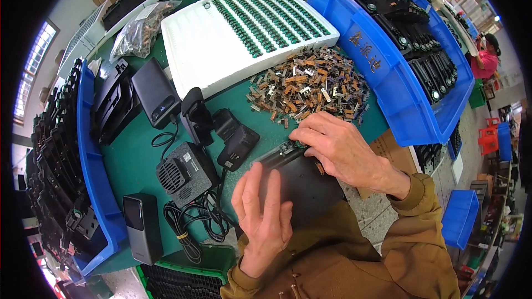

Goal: The person assembles electronic components into a black plastic housing by hand at a workbench.

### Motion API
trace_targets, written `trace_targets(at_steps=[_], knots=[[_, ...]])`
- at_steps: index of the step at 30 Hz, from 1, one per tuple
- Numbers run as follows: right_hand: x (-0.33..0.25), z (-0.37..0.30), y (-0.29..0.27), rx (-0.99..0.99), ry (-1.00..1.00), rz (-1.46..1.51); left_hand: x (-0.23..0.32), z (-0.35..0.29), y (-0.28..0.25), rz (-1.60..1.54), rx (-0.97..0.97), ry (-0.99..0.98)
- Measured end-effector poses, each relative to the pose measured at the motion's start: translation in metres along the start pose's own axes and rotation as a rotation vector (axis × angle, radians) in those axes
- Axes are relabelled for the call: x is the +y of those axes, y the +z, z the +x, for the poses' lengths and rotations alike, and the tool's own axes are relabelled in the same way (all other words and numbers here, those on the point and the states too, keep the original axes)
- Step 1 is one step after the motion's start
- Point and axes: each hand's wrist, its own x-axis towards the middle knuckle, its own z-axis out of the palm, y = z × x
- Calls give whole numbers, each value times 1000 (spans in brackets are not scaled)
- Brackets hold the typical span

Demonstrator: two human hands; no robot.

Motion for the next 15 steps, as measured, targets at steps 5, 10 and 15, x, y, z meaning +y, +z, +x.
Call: trace_targets(at_steps=[5, 10, 15], knots=[[4, -18, -17, 98, -43, -109, 8, 5, 0, -31, 51, 7], [2, -32, -46, 195, 31, -188, 10, -4, -6, -46, 100, -38], [6, -61, -115, 331, 140, -274, 15, -6, 2, -69, 117, -26]])
